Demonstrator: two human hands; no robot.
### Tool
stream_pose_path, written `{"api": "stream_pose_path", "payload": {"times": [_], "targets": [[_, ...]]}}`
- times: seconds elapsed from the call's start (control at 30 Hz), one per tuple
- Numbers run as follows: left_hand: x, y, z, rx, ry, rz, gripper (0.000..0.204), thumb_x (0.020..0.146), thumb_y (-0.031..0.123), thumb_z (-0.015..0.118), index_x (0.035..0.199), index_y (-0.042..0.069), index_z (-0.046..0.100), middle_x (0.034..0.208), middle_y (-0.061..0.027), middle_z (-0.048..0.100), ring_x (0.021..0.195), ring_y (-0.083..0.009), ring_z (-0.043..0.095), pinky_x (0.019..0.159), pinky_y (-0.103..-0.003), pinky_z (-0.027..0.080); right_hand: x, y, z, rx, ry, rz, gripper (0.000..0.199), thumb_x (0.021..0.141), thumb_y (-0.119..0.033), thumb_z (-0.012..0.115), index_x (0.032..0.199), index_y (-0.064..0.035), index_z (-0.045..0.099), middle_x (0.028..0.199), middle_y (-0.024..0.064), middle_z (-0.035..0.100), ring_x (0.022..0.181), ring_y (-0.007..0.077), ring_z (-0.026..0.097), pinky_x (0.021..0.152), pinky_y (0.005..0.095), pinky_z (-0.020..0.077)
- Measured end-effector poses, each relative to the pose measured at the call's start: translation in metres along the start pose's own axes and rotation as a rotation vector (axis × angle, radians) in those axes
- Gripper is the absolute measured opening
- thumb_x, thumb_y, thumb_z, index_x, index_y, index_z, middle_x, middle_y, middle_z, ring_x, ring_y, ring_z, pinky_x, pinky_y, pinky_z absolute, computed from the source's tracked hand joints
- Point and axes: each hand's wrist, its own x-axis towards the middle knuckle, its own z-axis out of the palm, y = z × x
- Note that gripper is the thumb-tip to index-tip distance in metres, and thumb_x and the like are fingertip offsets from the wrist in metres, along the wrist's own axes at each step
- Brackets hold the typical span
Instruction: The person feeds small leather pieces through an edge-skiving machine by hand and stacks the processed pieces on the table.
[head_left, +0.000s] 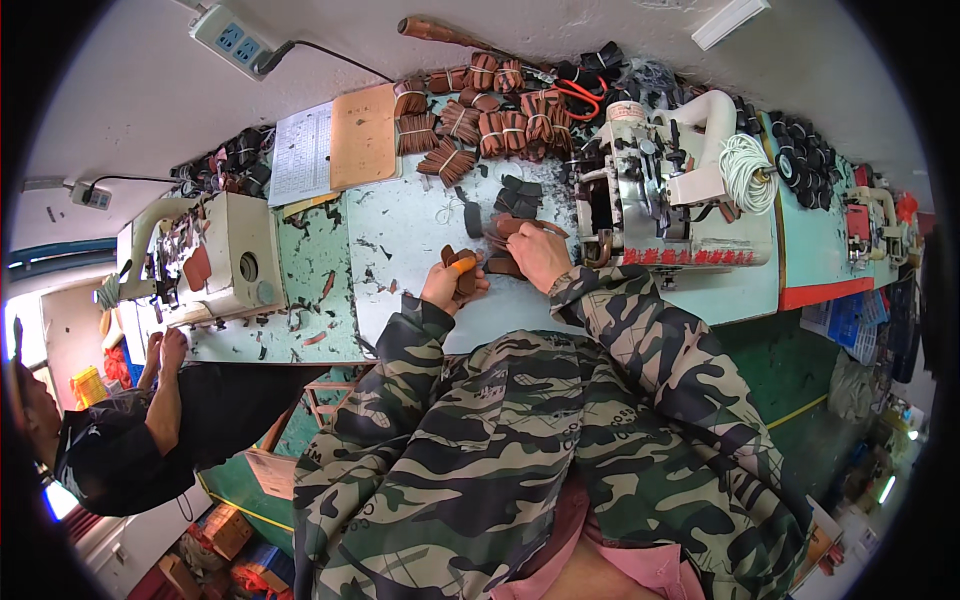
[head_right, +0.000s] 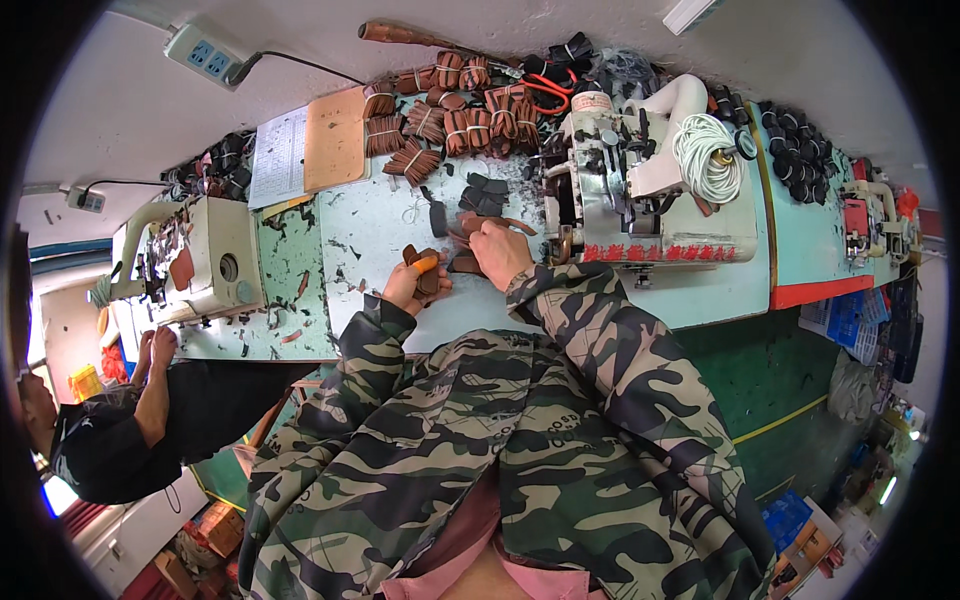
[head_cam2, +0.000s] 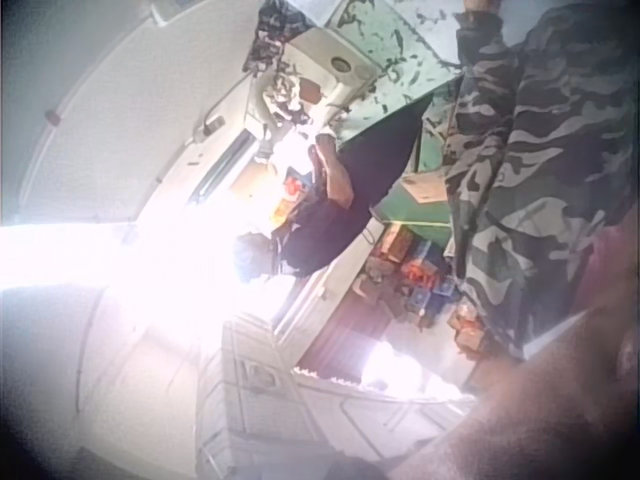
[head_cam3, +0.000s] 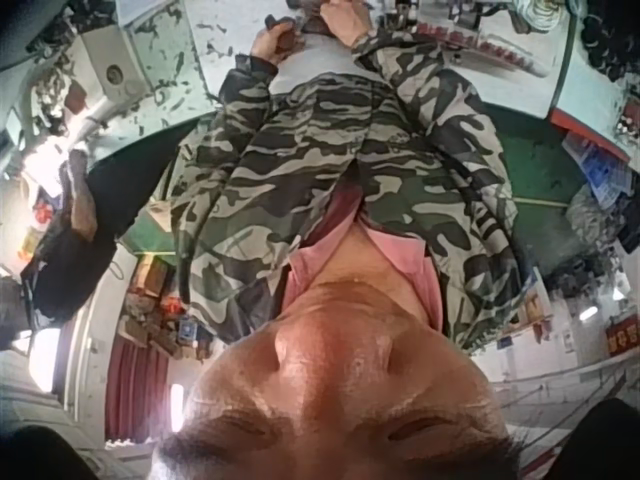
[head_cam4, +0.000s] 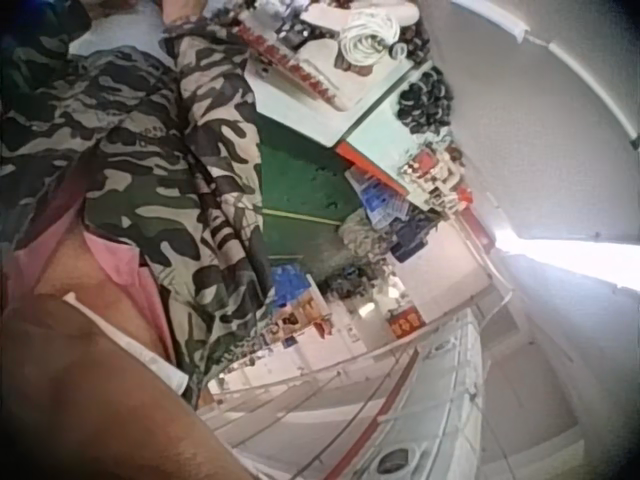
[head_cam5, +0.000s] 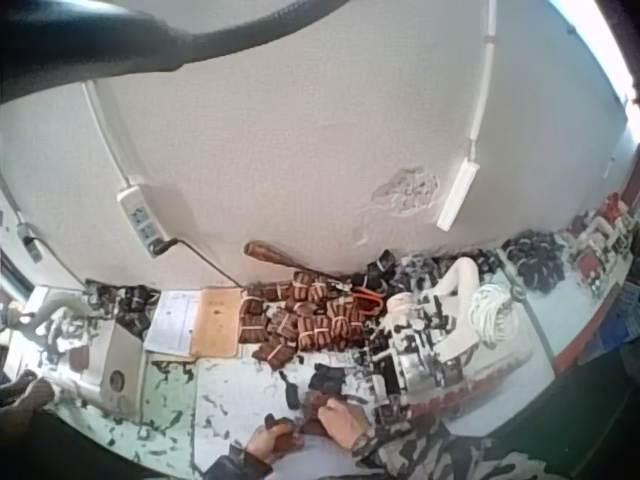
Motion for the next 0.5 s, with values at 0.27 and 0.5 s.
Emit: {"api": "stream_pose_path", "payload": {"times": [0.27,0.5], "targets": [[0.006,0.000,-0.004,0.016,-0.004,-0.030,0.029,0.096,0.022,0.042,0.109,0.001,0.056,0.082,-0.0084,0.061,0.070,-0.0216,0.064,0.064,-0.036,0.056,-0.002,-0.005,0.008,-0.140,-0.067,0.044,0.005,0.078,-0.009,0.056,0.081,-0.0066,0.059,0.082,0.0100,0.055,0.073,0.0257,0.063,0.059,0.0372,0.0511],[-0.012,0.014,-0.003,-0.106,-0.276,-0.195,0.034,0.092,0.033,0.052,0.105,0.001,0.054,0.083,-0.0092,0.062,0.068,-0.0204,0.063,0.059,-0.032,0.054,-0.015,-0.035,-0.028,0.267,0.186,-0.387,0.007,0.077,-0.007,0.059,0.083,-0.0072,0.057,0.083,0.0064,0.052,0.072,0.0232,0.060,0.058,0.0352,0.0490]]}}
